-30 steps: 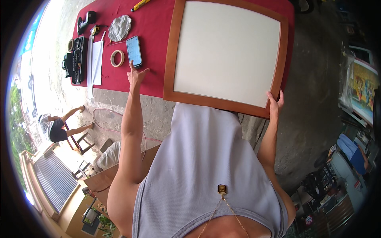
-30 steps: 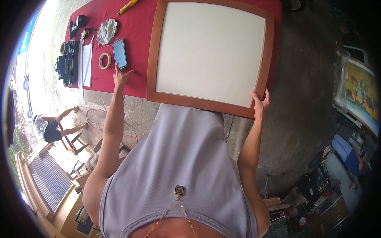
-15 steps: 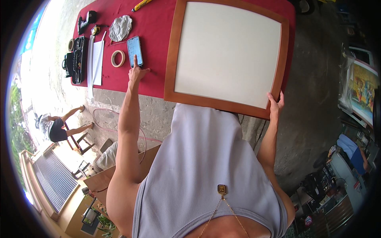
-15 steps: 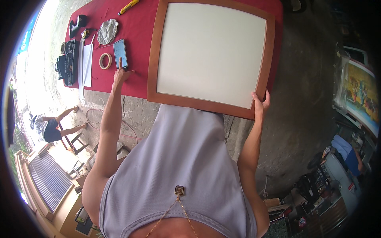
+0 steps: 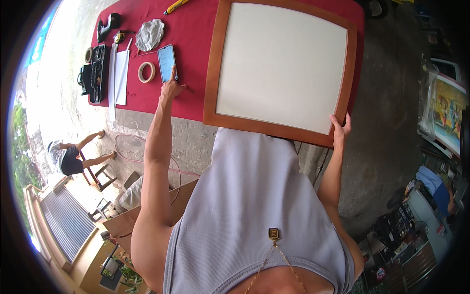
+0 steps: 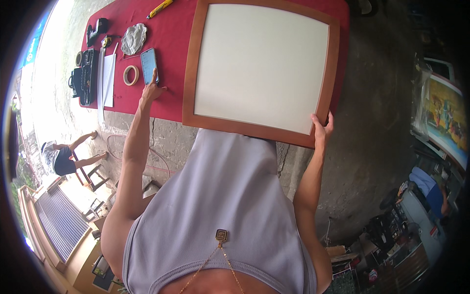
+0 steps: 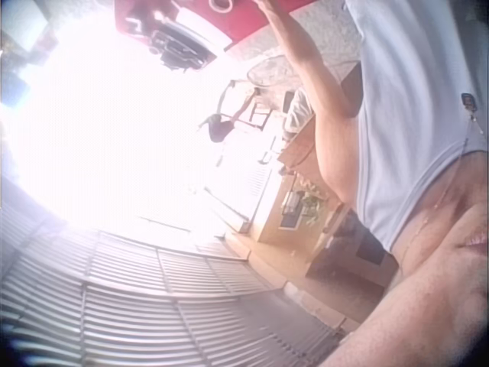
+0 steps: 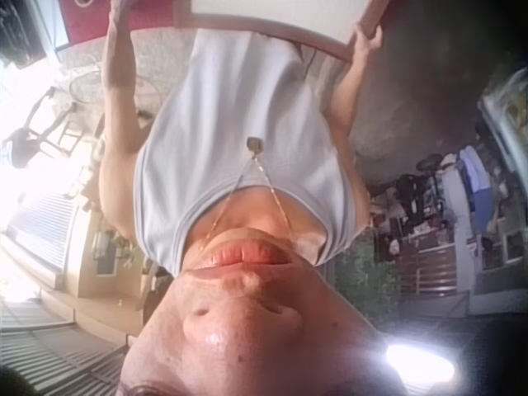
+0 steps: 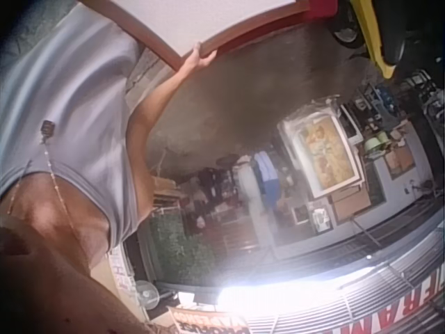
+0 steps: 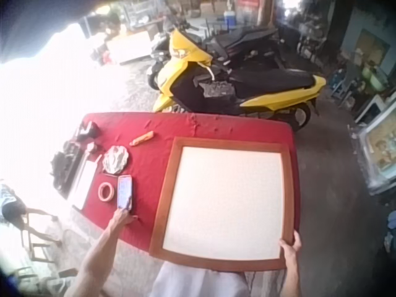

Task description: The person places a wooden frame on a red table, then applies masking tape along the inner edge of the frame. They use a utility knife to trim the tape flush with the frame and wipe the surface with a cloth. The person repeats the taping and trimming process on multiple sides of the frame.

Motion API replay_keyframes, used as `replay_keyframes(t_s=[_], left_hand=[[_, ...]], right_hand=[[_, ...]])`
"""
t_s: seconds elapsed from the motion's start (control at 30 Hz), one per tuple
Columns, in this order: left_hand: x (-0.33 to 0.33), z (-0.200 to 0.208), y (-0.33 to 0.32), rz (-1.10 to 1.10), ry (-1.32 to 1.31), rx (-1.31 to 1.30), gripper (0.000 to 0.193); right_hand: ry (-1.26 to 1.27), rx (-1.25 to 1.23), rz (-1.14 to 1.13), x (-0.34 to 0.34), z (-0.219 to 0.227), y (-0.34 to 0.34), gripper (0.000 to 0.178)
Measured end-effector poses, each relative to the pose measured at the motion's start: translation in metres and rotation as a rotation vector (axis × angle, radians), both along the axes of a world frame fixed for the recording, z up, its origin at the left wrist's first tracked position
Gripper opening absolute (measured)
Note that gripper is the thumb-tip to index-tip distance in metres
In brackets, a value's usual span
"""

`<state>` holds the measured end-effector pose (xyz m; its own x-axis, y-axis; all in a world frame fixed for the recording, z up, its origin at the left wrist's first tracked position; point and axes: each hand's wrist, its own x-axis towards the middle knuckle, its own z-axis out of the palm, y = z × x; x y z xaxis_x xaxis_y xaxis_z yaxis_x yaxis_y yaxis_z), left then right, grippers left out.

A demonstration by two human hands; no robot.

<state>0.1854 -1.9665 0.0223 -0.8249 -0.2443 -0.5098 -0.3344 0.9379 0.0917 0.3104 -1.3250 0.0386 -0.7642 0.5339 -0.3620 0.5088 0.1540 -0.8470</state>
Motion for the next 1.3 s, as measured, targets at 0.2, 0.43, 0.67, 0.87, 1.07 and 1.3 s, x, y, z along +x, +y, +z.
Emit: replay_keyframes(t_s=[0.2,0.43,0.67,0.87,1.07,1.3], left_hand=[[0.012,-0.004,0.006,0.088,0.117,-0.071,0.119],[0.021,0.013,0.017,0.251,0.129,-0.131,0.123],[0.022,0.026,0.020,0.376,0.165,-0.164,0.126],[0.038,0.012,0.029,0.358,0.438,-0.134,0.112],[0.050,0.013,0.111,0.189,0.742,0.259,0.078],[0.061,0.014,0.163,0.227,0.615,0.467,0.075]], right_hand=[[0.018,-0.020,0.001,-0.001,-0.001,-0.001,0.070],[0.032,-0.029,-0.001,0.000,-0.002,0.001,0.070],[0.014,-0.021,0.004,-0.002,0.004,-0.004,0.070],[-0.026,-0.035,-0.015,-0.004,0.009,-0.009,0.071],[-0.025,-0.023,-0.006,0.000,0.002,0.000,0.071],[0.007,-0.020,0.016,-0.002,0.005,-0.004,0.071]])
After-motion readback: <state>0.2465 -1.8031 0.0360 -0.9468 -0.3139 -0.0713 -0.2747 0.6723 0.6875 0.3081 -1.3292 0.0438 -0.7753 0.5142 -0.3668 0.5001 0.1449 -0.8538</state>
